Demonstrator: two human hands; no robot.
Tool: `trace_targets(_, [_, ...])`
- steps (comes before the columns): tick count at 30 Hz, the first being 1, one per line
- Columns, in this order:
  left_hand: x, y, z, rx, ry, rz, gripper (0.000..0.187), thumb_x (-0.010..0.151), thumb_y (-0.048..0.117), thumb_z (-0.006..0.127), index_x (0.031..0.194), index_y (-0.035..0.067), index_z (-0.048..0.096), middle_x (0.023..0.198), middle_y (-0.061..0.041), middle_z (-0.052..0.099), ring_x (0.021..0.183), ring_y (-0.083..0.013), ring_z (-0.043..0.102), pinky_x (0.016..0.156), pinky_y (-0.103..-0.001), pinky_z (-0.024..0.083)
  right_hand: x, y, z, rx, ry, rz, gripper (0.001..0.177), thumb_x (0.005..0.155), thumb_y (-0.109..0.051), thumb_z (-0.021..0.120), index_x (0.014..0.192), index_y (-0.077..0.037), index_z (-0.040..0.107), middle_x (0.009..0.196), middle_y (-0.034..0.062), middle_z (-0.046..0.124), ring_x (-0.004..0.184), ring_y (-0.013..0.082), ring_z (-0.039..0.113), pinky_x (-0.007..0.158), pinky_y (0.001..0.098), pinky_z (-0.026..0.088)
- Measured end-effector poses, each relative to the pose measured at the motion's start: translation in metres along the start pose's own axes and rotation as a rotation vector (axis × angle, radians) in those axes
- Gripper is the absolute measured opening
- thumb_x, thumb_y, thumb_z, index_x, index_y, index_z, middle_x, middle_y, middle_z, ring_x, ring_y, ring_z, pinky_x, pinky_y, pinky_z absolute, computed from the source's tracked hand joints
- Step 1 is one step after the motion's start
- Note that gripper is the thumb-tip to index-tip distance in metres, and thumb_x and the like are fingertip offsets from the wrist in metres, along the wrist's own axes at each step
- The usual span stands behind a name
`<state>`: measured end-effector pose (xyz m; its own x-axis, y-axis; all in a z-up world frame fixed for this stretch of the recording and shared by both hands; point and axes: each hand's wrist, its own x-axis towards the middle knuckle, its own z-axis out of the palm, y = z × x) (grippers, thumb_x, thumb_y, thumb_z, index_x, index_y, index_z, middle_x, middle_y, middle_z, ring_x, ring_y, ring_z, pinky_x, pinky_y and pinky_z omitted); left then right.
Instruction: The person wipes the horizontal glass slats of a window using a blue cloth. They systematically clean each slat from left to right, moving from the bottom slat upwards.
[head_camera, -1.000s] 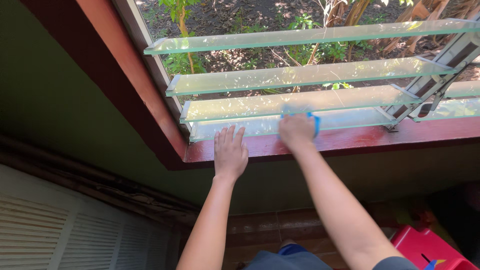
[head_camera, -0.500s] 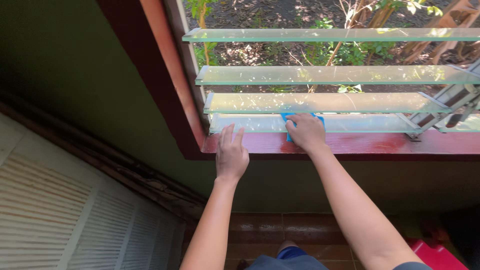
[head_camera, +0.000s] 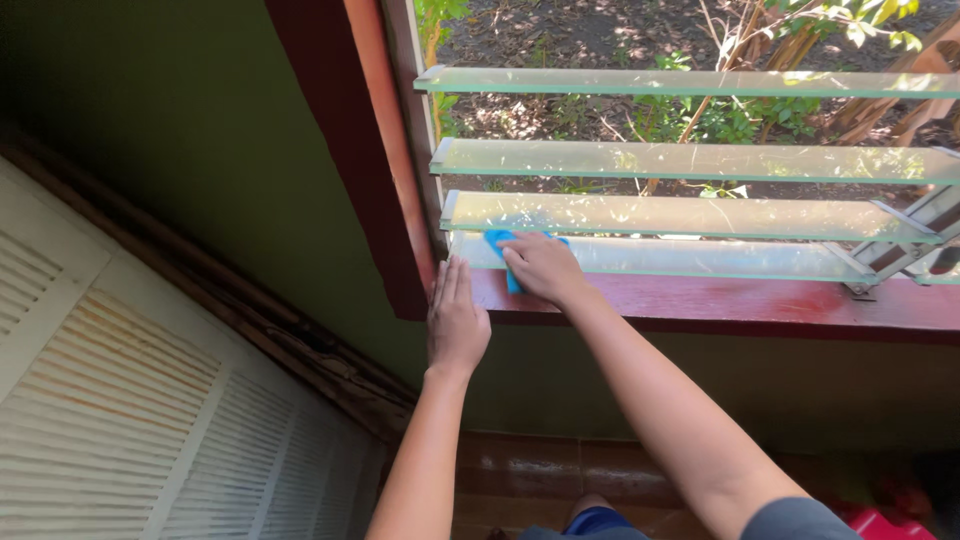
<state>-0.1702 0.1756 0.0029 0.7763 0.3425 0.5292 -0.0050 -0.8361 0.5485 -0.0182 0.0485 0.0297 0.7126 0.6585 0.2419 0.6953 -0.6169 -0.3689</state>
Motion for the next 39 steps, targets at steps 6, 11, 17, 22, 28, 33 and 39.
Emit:
trace_targets(6, [0.0,-0.012,0.001,-0.009,-0.07,-0.017,0.07,0.084,0.003,0.057,0.152,-0.004,0.04,0.161,-0.021,0.04,0.152,-0.0363,0.035,0.125,-0.043,0.028,0.037,-0.048,0.024,-0.12,-0.177,0.181,0.045,0.104,-0.039,0.039,0.127,-0.018,0.071,0.13,0.0167,0.068,0.123,0.0366,0.063,0.109,0.0504,0.044])
trace_targets(11, [0.002,-0.015,-0.007,-0.132,-0.124,-0.046,0.074,0.085,0.005,0.06,0.155,-0.003,0.035,0.162,-0.022,0.035,0.151,-0.0365,0.032,0.122,-0.042,0.029,0.037,-0.049,0.02,0.126,-0.086,-0.111,0.043,0.096,-0.037,0.045,0.124,-0.022,0.074,0.137,0.0174,0.063,0.124,0.0369,0.06,0.103,0.0466,0.048])
trace_targets(17, [0.0,-0.009,-0.012,-0.152,-0.126,-0.125,0.075,0.084,0.005,0.059,0.155,-0.003,0.032,0.165,-0.022,0.029,0.151,-0.0368,0.031,0.12,-0.041,0.031,0.048,-0.041,0.023,-0.045,-0.311,0.113,0.048,0.098,-0.037,0.036,0.137,-0.034,0.064,0.137,0.0096,0.067,0.125,0.0332,0.064,0.106,0.0471,0.048])
trace_targets(22, [0.007,-0.011,-0.016,-0.036,-0.166,-0.105,0.076,0.085,0.007,0.06,0.154,-0.005,0.031,0.163,-0.023,0.03,0.15,-0.0372,0.033,0.121,-0.042,0.028,0.107,-0.015,0.062,-0.023,-0.442,0.129,0.049,0.099,-0.043,0.033,0.137,-0.026,0.059,0.146,0.0125,0.057,0.131,0.0364,0.055,0.109,0.046,0.042])
trace_targets(28, [0.004,-0.013,-0.012,0.032,-0.177,-0.108,0.072,0.085,0.006,0.058,0.153,-0.005,0.036,0.162,-0.022,0.034,0.149,-0.037,0.035,0.122,-0.042,0.029,0.118,0.016,0.095,-0.001,-0.475,0.031,0.055,0.101,-0.047,0.027,0.138,-0.021,0.058,0.144,0.015,0.06,0.131,0.0375,0.058,0.109,0.0456,0.043])
trace_targets(33, [0.01,-0.015,-0.009,0.074,-0.158,-0.109,0.069,0.085,0.003,0.053,0.152,-0.005,0.04,0.162,-0.021,0.037,0.148,-0.0362,0.038,0.121,-0.041,0.031,0.092,0.005,0.059,0.011,-0.45,0.155,0.06,0.092,-0.05,0.033,0.149,-0.041,0.051,0.14,0.0094,0.063,0.127,0.0322,0.061,0.108,0.0413,0.045])
trace_targets(39, [0.007,-0.009,-0.012,0.076,-0.183,-0.121,0.072,0.083,0.005,0.055,0.152,-0.007,0.037,0.162,-0.024,0.034,0.148,-0.0364,0.037,0.119,-0.041,0.033,0.079,-0.028,0.03,0.006,-0.469,0.23,0.058,0.093,-0.043,0.036,0.149,-0.043,0.052,0.136,0.0089,0.067,0.125,0.0313,0.064,0.108,0.042,0.048])
